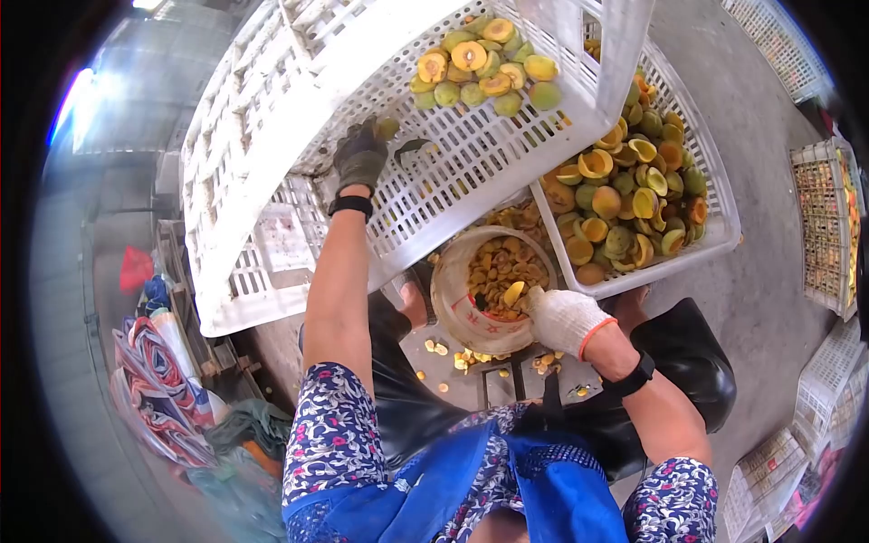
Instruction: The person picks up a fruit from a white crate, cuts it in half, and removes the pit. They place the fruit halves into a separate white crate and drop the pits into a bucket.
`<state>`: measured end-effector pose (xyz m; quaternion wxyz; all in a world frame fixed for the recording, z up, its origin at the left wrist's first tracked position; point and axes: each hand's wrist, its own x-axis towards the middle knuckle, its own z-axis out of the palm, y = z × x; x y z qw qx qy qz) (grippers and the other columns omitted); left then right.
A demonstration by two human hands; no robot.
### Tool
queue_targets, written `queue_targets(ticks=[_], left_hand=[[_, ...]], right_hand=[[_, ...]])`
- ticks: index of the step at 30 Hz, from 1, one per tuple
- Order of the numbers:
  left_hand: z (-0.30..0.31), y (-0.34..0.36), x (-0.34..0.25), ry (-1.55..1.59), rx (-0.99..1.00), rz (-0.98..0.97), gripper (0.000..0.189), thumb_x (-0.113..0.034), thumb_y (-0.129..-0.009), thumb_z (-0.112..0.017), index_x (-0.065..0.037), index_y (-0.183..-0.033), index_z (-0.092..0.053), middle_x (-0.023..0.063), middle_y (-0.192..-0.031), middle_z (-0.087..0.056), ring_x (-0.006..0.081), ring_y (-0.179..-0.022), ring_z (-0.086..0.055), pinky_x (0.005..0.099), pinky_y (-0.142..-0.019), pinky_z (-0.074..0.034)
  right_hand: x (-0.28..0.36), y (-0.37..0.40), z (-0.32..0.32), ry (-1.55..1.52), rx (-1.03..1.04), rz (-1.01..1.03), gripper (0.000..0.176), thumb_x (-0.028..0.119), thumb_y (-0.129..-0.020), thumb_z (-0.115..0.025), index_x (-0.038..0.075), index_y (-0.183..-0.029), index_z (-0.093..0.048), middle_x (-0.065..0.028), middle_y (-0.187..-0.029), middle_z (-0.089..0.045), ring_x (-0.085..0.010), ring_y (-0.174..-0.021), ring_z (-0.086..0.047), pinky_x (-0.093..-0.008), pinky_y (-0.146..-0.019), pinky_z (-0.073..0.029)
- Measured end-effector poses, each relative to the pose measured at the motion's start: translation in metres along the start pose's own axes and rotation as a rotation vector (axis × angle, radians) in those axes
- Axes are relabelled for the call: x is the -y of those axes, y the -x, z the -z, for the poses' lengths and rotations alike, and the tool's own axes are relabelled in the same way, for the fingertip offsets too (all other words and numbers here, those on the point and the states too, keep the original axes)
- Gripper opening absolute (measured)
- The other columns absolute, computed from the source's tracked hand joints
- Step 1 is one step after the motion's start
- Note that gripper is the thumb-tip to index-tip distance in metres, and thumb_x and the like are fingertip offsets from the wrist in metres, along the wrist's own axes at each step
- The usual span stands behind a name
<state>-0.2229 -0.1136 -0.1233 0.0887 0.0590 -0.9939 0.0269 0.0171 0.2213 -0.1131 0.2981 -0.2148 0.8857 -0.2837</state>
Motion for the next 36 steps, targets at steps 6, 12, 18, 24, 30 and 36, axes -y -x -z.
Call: queue_targets(ticks=[6,12,18,24,30,36], left_hand=[[0.018,-0.006,-0.015,0.070,0.361,-0.126,0.049,-0.042,-0.088,-0.057,-0.023,-0.133,-0.051,0.0124,-0.120,-0.059,0.0290,-0.108,-0.059,0.0386,-0.092,-0.047],[0.014,0.001,-0.024,0.078,0.323,-0.225,0.050,-0.034,-0.087,-0.063,-0.019,-0.133,-0.051,0.0129,-0.114,-0.061,0.0266,-0.104,-0.061,0.0363,-0.090,-0.047],[0.041,0.039,-0.013,1.599,0.588,0.095,0.044,-0.033,-0.095,-0.055,0.000,-0.124,-0.051,0.0092,-0.106,-0.061,0.0157,-0.085,-0.061,0.0291,-0.067,-0.050],[0.067,0.092,-0.087,1.740,0.848,-0.100,0.046,-0.027,-0.092,-0.058,0.000,-0.128,-0.047,0.0083,-0.109,-0.059,0.0157,-0.087,-0.059,0.0279,-0.067,-0.052],[0.088,0.152,-0.214,1.056,0.635,-0.842,0.046,-0.014,-0.079,-0.072,-0.012,-0.122,-0.057,0.0128,-0.105,-0.062,0.0221,-0.086,-0.061,0.0321,-0.076,-0.051],[0.046,0.171,-0.221,0.559,0.260,-1.053,0.034,-0.014,-0.082,-0.064,-0.016,-0.116,-0.061,0.0120,-0.111,-0.063,0.0289,-0.097,-0.062,0.0368,-0.077,-0.052]], right_hand=[[0.001,0.002,0.003,-0.020,-0.032,0.003,0.023,0.015,-0.081,-0.052,-0.003,-0.093,-0.057,-0.0203,-0.070,-0.065,-0.0383,-0.068,-0.065,-0.0475,-0.061,-0.052],[0.001,0.002,0.001,-0.009,-0.101,0.054,0.022,0.015,-0.080,-0.053,-0.003,-0.092,-0.058,-0.0200,-0.069,-0.064,-0.0380,-0.066,-0.064,-0.0470,-0.058,-0.052],[0.004,0.001,0.005,-0.012,-0.104,0.055,0.019,0.014,-0.081,-0.053,-0.002,-0.090,-0.058,-0.0204,-0.069,-0.065,-0.0379,-0.065,-0.065,-0.0467,-0.058,-0.052],[0.030,0.015,0.022,-0.069,0.197,-0.011,0.021,0.012,-0.084,-0.050,0.001,-0.098,-0.061,-0.0176,-0.074,-0.067,-0.0308,-0.070,-0.069,-0.0421,-0.057,-0.055],[0.024,0.007,0.009,0.019,0.256,-0.026,0.026,0.009,-0.073,-0.068,0.006,-0.098,-0.070,-0.0150,-0.087,-0.070,-0.0299,-0.083,-0.069,-0.0396,-0.068,-0.054],[0.011,0.012,0.001,0.067,0.109,0.105,0.022,0.013,-0.082,-0.055,0.002,-0.097,-0.067,-0.0163,-0.083,-0.070,-0.0323,-0.076,-0.069,-0.0414,-0.062,-0.055]])
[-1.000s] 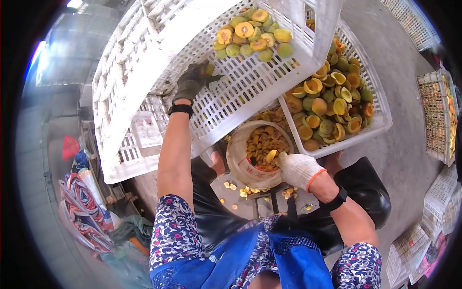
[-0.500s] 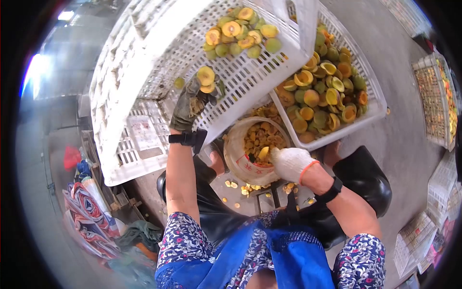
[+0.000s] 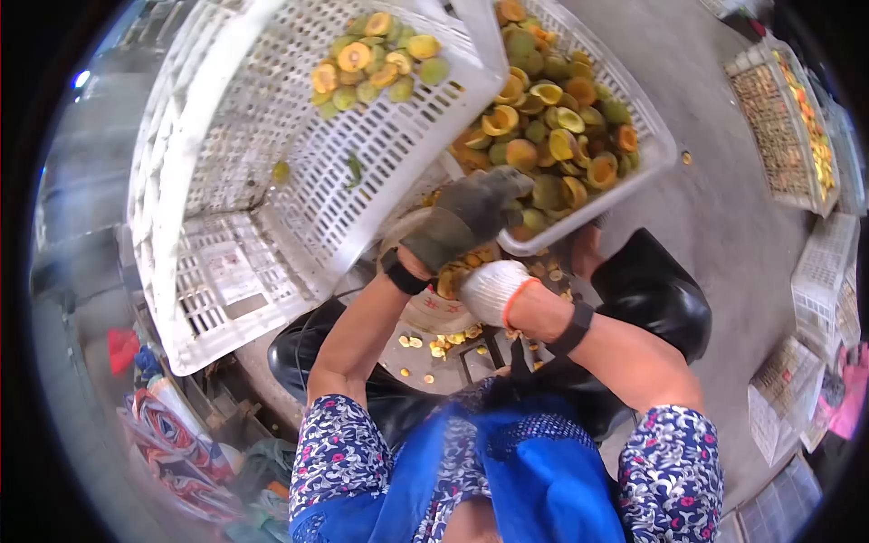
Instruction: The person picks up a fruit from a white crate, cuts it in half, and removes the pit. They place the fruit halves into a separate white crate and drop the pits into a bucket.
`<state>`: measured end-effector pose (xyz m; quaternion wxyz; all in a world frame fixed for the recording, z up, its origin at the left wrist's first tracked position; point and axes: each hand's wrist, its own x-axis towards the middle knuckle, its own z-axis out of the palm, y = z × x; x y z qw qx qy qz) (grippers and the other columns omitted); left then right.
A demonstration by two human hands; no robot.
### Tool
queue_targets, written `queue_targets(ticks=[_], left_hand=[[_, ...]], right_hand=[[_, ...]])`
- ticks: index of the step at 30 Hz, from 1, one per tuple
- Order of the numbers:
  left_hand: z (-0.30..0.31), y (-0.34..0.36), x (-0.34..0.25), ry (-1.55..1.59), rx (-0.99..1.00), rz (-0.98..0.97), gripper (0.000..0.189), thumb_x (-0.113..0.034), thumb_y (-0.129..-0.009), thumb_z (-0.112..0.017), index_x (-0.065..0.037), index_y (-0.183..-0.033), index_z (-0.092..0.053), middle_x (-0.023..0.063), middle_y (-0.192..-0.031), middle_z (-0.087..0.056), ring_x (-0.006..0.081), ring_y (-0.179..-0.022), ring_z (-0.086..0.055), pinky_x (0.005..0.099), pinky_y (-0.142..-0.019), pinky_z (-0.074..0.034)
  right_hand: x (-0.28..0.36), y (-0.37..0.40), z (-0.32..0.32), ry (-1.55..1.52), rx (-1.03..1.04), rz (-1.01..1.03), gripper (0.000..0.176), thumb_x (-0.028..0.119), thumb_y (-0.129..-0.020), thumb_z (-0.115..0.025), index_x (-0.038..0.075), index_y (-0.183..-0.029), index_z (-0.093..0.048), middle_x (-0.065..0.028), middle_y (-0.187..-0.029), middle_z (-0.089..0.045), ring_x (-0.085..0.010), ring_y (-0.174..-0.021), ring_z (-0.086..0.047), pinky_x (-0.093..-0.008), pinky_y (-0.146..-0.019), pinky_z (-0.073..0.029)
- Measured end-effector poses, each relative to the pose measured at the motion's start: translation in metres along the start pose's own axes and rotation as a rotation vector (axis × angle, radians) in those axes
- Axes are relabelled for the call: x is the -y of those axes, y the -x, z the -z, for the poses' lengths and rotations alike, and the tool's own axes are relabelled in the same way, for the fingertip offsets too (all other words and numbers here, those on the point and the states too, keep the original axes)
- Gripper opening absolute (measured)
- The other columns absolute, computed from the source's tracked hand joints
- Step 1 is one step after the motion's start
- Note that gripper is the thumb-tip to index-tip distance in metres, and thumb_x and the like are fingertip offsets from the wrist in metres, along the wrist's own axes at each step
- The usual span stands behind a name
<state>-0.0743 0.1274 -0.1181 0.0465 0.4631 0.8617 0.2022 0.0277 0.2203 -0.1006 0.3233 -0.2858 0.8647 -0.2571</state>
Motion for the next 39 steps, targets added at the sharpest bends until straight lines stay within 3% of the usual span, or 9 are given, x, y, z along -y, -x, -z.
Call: queue_targets(ticks=[2,9,11,19,22,23,26,28,39], left_hand=[[0.033,0.011,0.022,0.280,-0.119,0.404,0.025,-0.021,-0.085,-0.063,-0.015,-0.109,-0.065,0.0093,-0.103,-0.066,0.0292,-0.093,-0.063,0.0388,-0.078,-0.051],[0.084,0.143,0.241,-0.318,-0.930,0.710,0.030,-0.025,-0.088,-0.060,-0.005,-0.109,-0.063,0.0163,-0.100,-0.067,0.0292,-0.094,-0.064,0.0370,-0.083,-0.048],[0.045,0.258,0.442,-0.616,-0.500,0.909,0.044,-0.040,-0.081,-0.066,-0.007,-0.111,-0.062,0.0162,-0.098,-0.067,0.0315,-0.095,-0.063,0.0410,-0.083,-0.048],[0.077,0.171,0.288,-0.348,-0.476,1.231,0.048,-0.043,-0.077,-0.070,-0.007,-0.109,-0.061,0.0153,-0.099,-0.068,0.0335,-0.093,-0.064,0.0433,-0.081,-0.049],[0.069,0.178,0.282,-0.354,-0.591,0.859,0.045,-0.035,-0.082,-0.070,-0.005,-0.113,-0.060,0.0129,-0.098,-0.067,0.0254,-0.084,-0.065,0.0350,-0.073,-0.050],[0.082,0.157,0.229,0.098,-0.736,0.695,0.036,-0.025,-0.090,-0.064,-0.003,-0.118,-0.058,0.0081,-0.096,-0.067,0.0216,-0.085,-0.065,0.0315,-0.071,-0.051],[0.108,0.121,0.120,1.533,-0.798,0.523,0.043,-0.020,-0.096,-0.054,0.001,-0.132,-0.045,0.0142,-0.121,-0.058,0.0253,-0.103,-0.060,0.0448,-0.091,-0.051],[0.100,0.117,0.094,1.779,-0.765,0.473,0.042,-0.023,-0.098,-0.049,0.001,-0.132,-0.045,0.0169,-0.125,-0.056,0.0284,-0.108,-0.059,0.0492,-0.092,-0.050],[0.071,0.084,0.000,1.747,-0.669,0.442,0.048,-0.018,-0.094,-0.054,-0.005,-0.138,-0.040,0.0116,-0.129,-0.052,0.0248,-0.113,-0.055,0.0429,-0.096,-0.047]], right_hand=[[0.005,-0.003,-0.006,-0.037,-0.095,-0.085,0.017,0.012,-0.079,-0.055,0.003,-0.088,-0.066,-0.0169,-0.077,-0.069,-0.0330,-0.073,-0.069,-0.0418,-0.060,-0.055],[0.003,-0.003,-0.004,0.001,-0.184,-0.019,0.016,0.013,-0.081,-0.054,0.000,-0.087,-0.060,-0.0163,-0.065,-0.065,-0.0337,-0.060,-0.066,-0.0435,-0.052,-0.052],[0.000,-0.006,-0.011,-0.015,-0.218,-0.033,0.016,0.014,-0.081,-0.054,0.000,-0.087,-0.059,-0.0171,-0.066,-0.065,-0.0339,-0.061,-0.066,-0.0438,-0.053,-0.052],[0.016,-0.015,0.013,-0.219,0.253,-0.007,0.030,0.019,-0.086,-0.053,0.006,-0.112,-0.062,-0.0135,-0.092,-0.070,-0.0292,-0.082,-0.068,-0.0410,-0.069,-0.054],[0.003,-0.014,-0.003,-0.074,0.354,-0.099,0.028,0.013,-0.085,-0.052,0.005,-0.108,-0.065,-0.0136,-0.092,-0.070,-0.0279,-0.082,-0.069,-0.0389,-0.068,-0.054],[0.002,-0.018,-0.002,-0.085,0.342,-0.207,0.027,0.011,-0.085,-0.050,0.005,-0.106,-0.066,-0.0135,-0.092,-0.070,-0.0274,-0.082,-0.069,-0.0383,-0.068,-0.055],[0.007,-0.014,0.018,-0.239,0.051,-0.004,0.024,0.019,-0.084,-0.052,0.001,-0.094,-0.063,-0.0220,-0.084,-0.066,-0.0369,-0.081,-0.066,-0.0437,-0.071,-0.053],[0.006,-0.017,0.021,-0.287,0.005,0.078,0.026,0.024,-0.083,-0.055,-0.002,-0.091,-0.057,-0.0252,-0.078,-0.064,-0.0408,-0.080,-0.064,-0.0462,-0.070,-0.051],[0.011,-0.015,0.044,-0.233,-0.928,0.302,0.014,0.010,-0.084,-0.057,-0.003,-0.089,-0.060,-0.0207,-0.098,-0.057,-0.0367,-0.081,-0.061,-0.0420,-0.067,-0.052]])
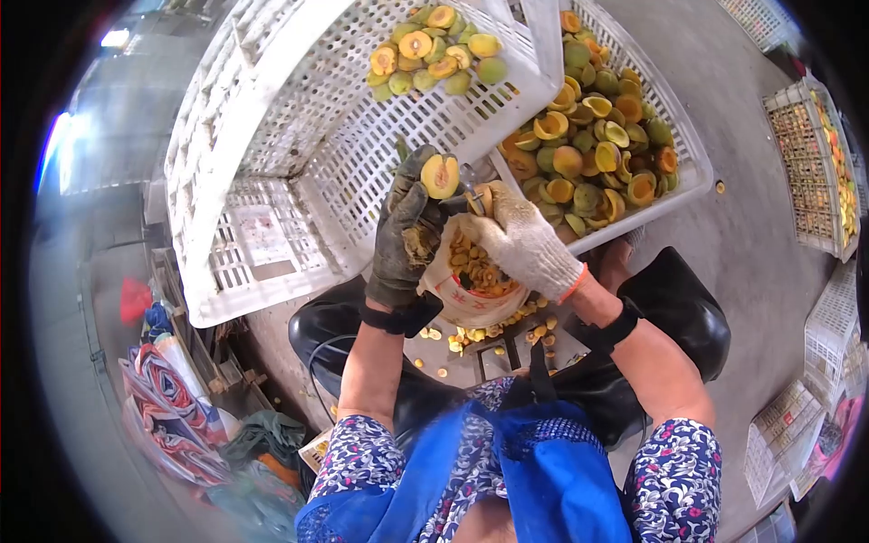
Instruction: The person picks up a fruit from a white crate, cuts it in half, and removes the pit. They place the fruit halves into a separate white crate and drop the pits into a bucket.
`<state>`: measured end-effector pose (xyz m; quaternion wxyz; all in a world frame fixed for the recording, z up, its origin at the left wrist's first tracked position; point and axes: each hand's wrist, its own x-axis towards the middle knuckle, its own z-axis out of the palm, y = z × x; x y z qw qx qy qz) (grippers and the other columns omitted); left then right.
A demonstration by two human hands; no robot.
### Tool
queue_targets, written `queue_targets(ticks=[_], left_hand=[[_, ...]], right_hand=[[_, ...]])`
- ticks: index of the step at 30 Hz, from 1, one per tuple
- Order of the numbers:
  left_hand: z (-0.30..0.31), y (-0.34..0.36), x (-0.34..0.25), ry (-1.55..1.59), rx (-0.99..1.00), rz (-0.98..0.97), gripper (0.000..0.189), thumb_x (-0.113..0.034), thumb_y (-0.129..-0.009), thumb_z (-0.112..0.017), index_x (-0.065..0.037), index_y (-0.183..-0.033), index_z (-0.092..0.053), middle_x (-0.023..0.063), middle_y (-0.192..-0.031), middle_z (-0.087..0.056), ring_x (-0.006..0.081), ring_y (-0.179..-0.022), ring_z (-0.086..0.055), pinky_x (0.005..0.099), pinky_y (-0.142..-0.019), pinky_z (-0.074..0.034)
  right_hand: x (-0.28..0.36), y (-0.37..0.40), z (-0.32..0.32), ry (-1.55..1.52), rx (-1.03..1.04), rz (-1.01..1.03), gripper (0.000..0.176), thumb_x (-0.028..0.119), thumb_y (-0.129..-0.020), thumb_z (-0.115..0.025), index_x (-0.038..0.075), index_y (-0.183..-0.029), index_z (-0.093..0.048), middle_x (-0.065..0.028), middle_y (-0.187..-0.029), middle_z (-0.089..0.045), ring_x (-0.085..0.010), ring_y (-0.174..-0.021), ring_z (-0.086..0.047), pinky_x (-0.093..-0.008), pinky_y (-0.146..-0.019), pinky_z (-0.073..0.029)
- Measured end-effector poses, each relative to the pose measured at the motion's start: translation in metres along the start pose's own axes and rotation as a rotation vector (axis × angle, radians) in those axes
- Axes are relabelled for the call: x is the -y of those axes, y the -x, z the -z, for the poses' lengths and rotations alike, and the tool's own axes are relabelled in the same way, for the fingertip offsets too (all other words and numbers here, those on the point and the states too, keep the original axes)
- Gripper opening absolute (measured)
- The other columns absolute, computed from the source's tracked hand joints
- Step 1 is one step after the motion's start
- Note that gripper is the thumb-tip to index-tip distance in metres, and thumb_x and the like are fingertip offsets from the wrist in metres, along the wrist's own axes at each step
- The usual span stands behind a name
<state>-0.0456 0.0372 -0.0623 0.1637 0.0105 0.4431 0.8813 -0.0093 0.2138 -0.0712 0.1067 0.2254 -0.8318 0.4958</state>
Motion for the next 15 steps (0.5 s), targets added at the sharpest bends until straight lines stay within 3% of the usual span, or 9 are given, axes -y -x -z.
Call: queue_targets(ticks=[1,2,3,5,7,10,11,13,15], left_hand=[[-0.002,-0.001,0.005,-0.010,-0.021,-0.029,0.047,-0.015,-0.094,-0.054,-0.005,-0.138,-0.040,0.0116,-0.128,-0.052,0.0249,-0.113,-0.055,0.0423,-0.097,-0.047],[-0.004,-0.001,0.010,-0.022,-0.043,-0.059,0.047,-0.013,-0.094,-0.053,-0.005,-0.138,-0.040,0.0115,-0.128,-0.052,0.0250,-0.113,-0.055,0.0417,-0.099,-0.046],[-0.011,-0.001,0.011,-0.006,-0.109,-0.061,0.047,-0.012,-0.089,-0.062,-0.006,-0.133,-0.044,0.0134,-0.124,-0.054,0.0248,-0.109,-0.057,0.0406,-0.097,-0.046],[-0.012,-0.001,0.013,-0.069,-0.121,-0.058,0.042,-0.011,-0.089,-0.061,-0.005,-0.128,-0.046,0.0143,-0.125,-0.054,0.0259,-0.110,-0.057,0.0404,-0.097,-0.047],[-0.014,-0.001,0.015,-0.133,-0.131,-0.054,0.037,-0.010,-0.089,-0.061,-0.005,-0.123,-0.048,0.0152,-0.125,-0.053,0.0271,-0.111,-0.057,0.0402,-0.096,-0.047],[-0.019,-0.001,0.016,-0.049,-0.041,0.000,0.029,-0.002,-0.090,-0.058,-0.003,-0.117,-0.049,0.0133,-0.123,-0.056,0.0251,-0.113,-0.057,0.0369,-0.096,-0.049],[-0.019,-0.001,0.017,0.027,-0.074,-0.007,0.025,-0.004,-0.091,-0.058,-0.003,-0.115,-0.050,0.0142,-0.123,-0.055,0.0260,-0.113,-0.057,0.0377,-0.096,-0.050],[-0.020,0.001,0.017,0.080,-0.139,-0.014,0.018,-0.007,-0.094,-0.055,-0.003,-0.110,-0.050,0.0162,-0.124,-0.055,0.0283,-0.113,-0.057,0.0395,-0.096,-0.051],[-0.021,0.001,0.020,0.027,-0.129,-0.037,0.021,-0.012,-0.094,-0.056,-0.005,-0.113,-0.050,0.0166,-0.124,-0.054,0.0300,-0.111,-0.058,0.0411,-0.094,-0.051]], right_hand=[[0.005,-0.003,0.003,-0.233,0.111,-0.292,0.019,0.014,-0.085,-0.058,-0.003,-0.093,-0.058,-0.0237,-0.097,-0.058,-0.0396,-0.083,-0.060,-0.0445,-0.068,-0.050],[0.006,-0.003,0.003,-0.231,0.108,-0.296,0.019,0.014,-0.085,-0.058,-0.003,-0.093,-0.058,-0.0237,-0.097,-0.058,-0.0396,-0.083,-0.060,-0.0445,-0.068,-0.050],[0.007,-0.003,0.003,-0.304,0.093,-0.385,0.022,0.016,-0.085,-0.058,-0.003,-0.096,-0.057,-0.0255,-0.095,-0.058,-0.0413,-0.084,-0.059,-0.0459,-0.069,-0.049],[0.008,-0.005,0.004,-0.378,0.072,-0.476,0.025,0.017,-0.085,-0.059,-0.004,-0.098,-0.056,-0.0273,-0.093,-0.058,-0.0431,-0.086,-0.058,-0.0474,-0.070,-0.048],[0.008,-0.006,0.006,-0.465,0.167,-0.694,0.031,0.026,-0.088,-0.056,0.000,-0.105,-0.055,-0.0186,-0.091,-0.059,-0.0287,-0.083,-0.059,-0.0373,-0.077,-0.047],[0.005,-0.002,0.004,-0.386,0.084,-0.586,0.030,0.023,-0.087,-0.056,0.000,-0.107,-0.055,-0.0228,-0.095,-0.059,-0.0374,-0.089,-0.058,-0.0409,-0.081,-0.046],[0.004,0.001,0.003,-0.385,0.079,-0.587,0.030,0.023,-0.087,-0.056,0.000,-0.107,-0.055,-0.0228,-0.095,-0.059,-0.0374,-0.089,-0.058,-0.0409,-0.081,-0.046],[0.003,0.007,-0.001,-0.170,0.035,-0.285,0.030,0.019,-0.086,-0.057,0.000,-0.109,-0.054,-0.0258,-0.097,-0.058,-0.0437,-0.094,-0.055,-0.0445,-0.082,-0.045],[0.004,0.008,-0.003,-0.130,0.021,-0.264,0.030,0.018,-0.085,-0.058,-0.001,-0.108,-0.054,-0.0256,-0.096,-0.057,-0.0432,-0.093,-0.055,-0.0448,-0.081,-0.045]])
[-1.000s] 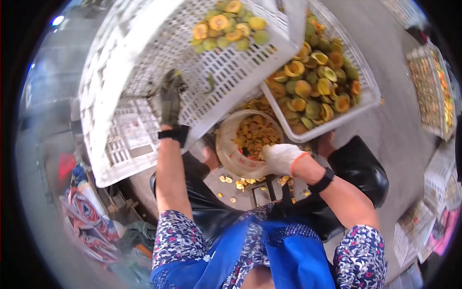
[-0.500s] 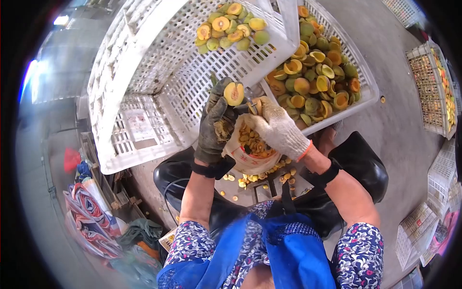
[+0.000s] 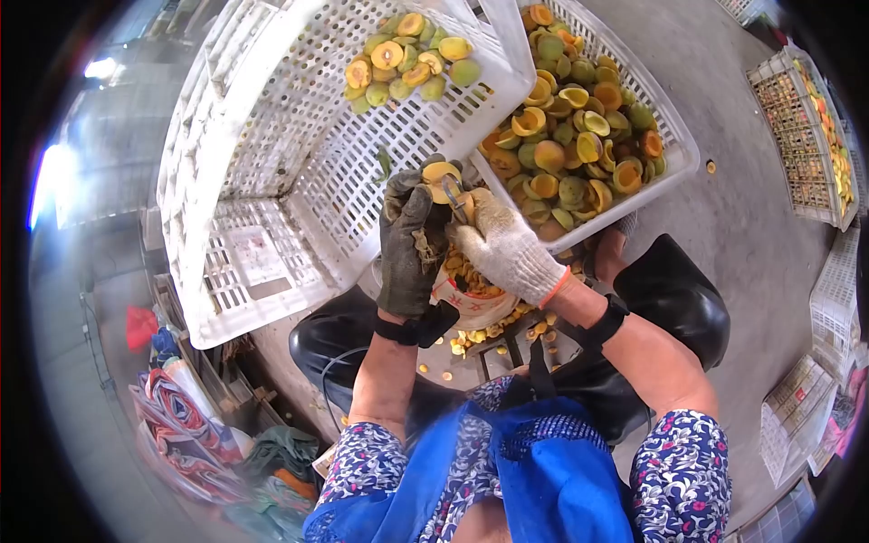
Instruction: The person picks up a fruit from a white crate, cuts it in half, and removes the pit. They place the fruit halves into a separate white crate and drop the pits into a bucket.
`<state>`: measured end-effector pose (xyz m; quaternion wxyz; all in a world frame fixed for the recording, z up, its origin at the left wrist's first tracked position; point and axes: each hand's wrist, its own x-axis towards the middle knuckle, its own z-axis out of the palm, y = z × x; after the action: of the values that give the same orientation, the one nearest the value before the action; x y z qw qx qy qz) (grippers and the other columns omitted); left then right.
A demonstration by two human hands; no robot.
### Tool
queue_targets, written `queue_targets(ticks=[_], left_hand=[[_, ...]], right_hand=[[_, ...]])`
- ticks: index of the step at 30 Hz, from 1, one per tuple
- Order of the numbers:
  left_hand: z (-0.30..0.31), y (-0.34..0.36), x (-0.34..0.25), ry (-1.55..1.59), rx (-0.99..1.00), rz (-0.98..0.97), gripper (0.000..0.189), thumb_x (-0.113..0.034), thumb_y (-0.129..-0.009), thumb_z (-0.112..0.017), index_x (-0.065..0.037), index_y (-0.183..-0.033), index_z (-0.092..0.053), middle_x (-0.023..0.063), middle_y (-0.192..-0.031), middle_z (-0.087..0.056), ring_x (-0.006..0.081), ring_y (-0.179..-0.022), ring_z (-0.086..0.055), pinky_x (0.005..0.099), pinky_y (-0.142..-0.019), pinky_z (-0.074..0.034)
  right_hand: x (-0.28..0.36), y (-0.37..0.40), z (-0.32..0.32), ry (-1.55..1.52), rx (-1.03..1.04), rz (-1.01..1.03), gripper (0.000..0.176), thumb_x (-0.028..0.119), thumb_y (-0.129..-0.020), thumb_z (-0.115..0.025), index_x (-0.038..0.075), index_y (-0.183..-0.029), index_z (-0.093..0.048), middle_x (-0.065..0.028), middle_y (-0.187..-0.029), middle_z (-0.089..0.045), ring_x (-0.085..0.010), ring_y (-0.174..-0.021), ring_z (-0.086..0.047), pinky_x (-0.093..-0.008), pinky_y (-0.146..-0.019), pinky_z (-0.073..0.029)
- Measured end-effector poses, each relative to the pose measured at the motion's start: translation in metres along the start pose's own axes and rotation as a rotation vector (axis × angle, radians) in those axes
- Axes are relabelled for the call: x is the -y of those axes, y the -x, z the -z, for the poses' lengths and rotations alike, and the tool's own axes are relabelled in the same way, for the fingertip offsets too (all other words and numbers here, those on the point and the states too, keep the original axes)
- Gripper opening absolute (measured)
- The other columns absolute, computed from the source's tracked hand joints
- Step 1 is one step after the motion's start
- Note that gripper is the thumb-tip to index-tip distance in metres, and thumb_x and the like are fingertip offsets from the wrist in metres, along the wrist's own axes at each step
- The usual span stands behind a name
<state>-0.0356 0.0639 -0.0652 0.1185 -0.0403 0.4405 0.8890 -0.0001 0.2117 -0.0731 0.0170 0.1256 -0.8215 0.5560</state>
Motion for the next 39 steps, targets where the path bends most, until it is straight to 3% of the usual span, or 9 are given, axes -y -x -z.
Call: queue_targets(ticks=[4,8,17,21,23,30,32,35,39], left_hand=[[-0.006,0.000,0.002,-0.093,0.002,-0.054,0.029,-0.017,-0.094,-0.056,-0.008,-0.121,-0.049,0.0144,-0.123,-0.054,0.0305,-0.107,-0.059,0.0425,-0.092,-0.051],[-0.012,-0.003,0.012,-0.144,-0.022,-0.105,0.036,-0.017,-0.094,-0.057,-0.008,-0.127,-0.047,0.0124,-0.124,-0.055,0.0287,-0.106,-0.059,0.0419,-0.091,-0.051],[-0.019,-0.007,0.025,-0.093,0.027,-0.114,0.034,-0.012,-0.094,-0.056,-0.003,-0.126,-0.050,0.0134,-0.124,-0.057,0.0269,-0.110,-0.058,0.0396,-0.095,-0.049],[0.007,-0.016,0.022,0.006,0.096,-0.068,0.037,-0.020,-0.096,-0.055,-0.003,-0.127,-0.048,0.0146,-0.131,-0.052,0.0306,-0.120,-0.052,0.0432,-0.100,-0.045],[0.004,-0.018,-0.002,0.177,0.096,0.193,0.042,-0.033,-0.099,-0.047,-0.002,-0.127,-0.048,0.0160,-0.130,-0.052,0.0304,-0.123,-0.049,0.0428,-0.102,-0.044],[0.001,-0.019,0.001,-0.209,-0.067,0.287,0.048,-0.046,-0.100,-0.039,-0.002,-0.093,-0.057,0.0126,-0.085,-0.062,0.0240,-0.084,-0.063,0.0398,-0.085,-0.052],[0.004,-0.015,0.005,-0.245,-0.095,0.285,0.048,-0.046,-0.100,-0.038,-0.003,-0.090,-0.057,0.0115,-0.082,-0.061,0.0239,-0.082,-0.062,0.0428,-0.085,-0.052],[0.009,-0.015,0.015,-0.042,0.114,0.159,0.052,-0.048,-0.101,-0.032,-0.003,-0.089,-0.056,0.0118,-0.082,-0.060,0.0223,-0.080,-0.061,0.0453,-0.088,-0.051],[0.003,-0.016,0.014,-0.007,0.231,0.153,0.055,-0.047,-0.101,-0.029,-0.005,-0.078,-0.054,0.0093,-0.074,-0.053,0.0234,-0.074,-0.056,0.0544,-0.091,-0.046]], right_hand=[[-0.006,0.002,-0.008,0.302,-0.111,0.245,0.018,0.010,-0.076,-0.060,0.001,-0.092,-0.060,-0.0247,-0.104,-0.053,-0.0351,-0.081,-0.059,-0.0390,-0.065,-0.051],[-0.005,0.004,-0.010,0.476,-0.123,0.372,0.019,0.009,-0.073,-0.060,0.001,-0.090,-0.058,-0.0252,-0.104,-0.052,-0.0356,-0.085,-0.058,-0.0381,-0.067,-0.050],[-0.017,-0.001,-0.007,0.400,-0.020,0.249,0.016,0.014,-0.075,-0.058,0.003,-0.086,-0.059,-0.0237,-0.092,-0.056,-0.0386,-0.081,-0.059,-0.0432,-0.069,-0.051],[-0.014,0.000,0.000,0.007,0.128,-0.148,0.015,0.015,-0.076,-0.058,0.002,-0.084,-0.062,-0.0211,-0.086,-0.056,-0.0368,-0.078,-0.060,-0.0416,-0.066,-0.051],[-0.023,0.005,-0.011,0.378,-0.046,0.263,0.016,0.017,-0.076,-0.058,0.003,-0.084,-0.063,-0.0186,-0.085,-0.056,-0.0343,-0.076,-0.060,-0.0398,-0.065,-0.051],[-0.009,0.000,-0.003,0.530,0.046,0.505,0.015,0.016,-0.079,-0.058,0.001,-0.081,-0.060,-0.0162,-0.080,-0.056,-0.0286,-0.070,-0.060,-0.0364,-0.061,-0.050],[0.002,-0.003,-0.003,-0.388,0.258,-0.397,0.018,0.018,-0.083,-0.055,0.000,-0.079,-0.058,-0.0117,-0.071,-0.057,-0.0218,-0.057,-0.059,-0.0338,-0.049,-0.048],[0.003,-0.010,0.009,-0.486,0.545,-0.573,0.026,0.020,-0.085,-0.055,-0.005,-0.093,-0.059,-0.0142,-0.087,-0.061,-0.0237,-0.078,-0.059,-0.0330,-0.068,-0.049],[-0.004,-0.001,0.002,-0.702,0.546,-0.612,0.030,0.025,-0.086,-0.058,-0.003,-0.097,-0.061,-0.0057,-0.082,-0.060,-0.0153,-0.066,-0.056,-0.0283,-0.059,-0.047]])
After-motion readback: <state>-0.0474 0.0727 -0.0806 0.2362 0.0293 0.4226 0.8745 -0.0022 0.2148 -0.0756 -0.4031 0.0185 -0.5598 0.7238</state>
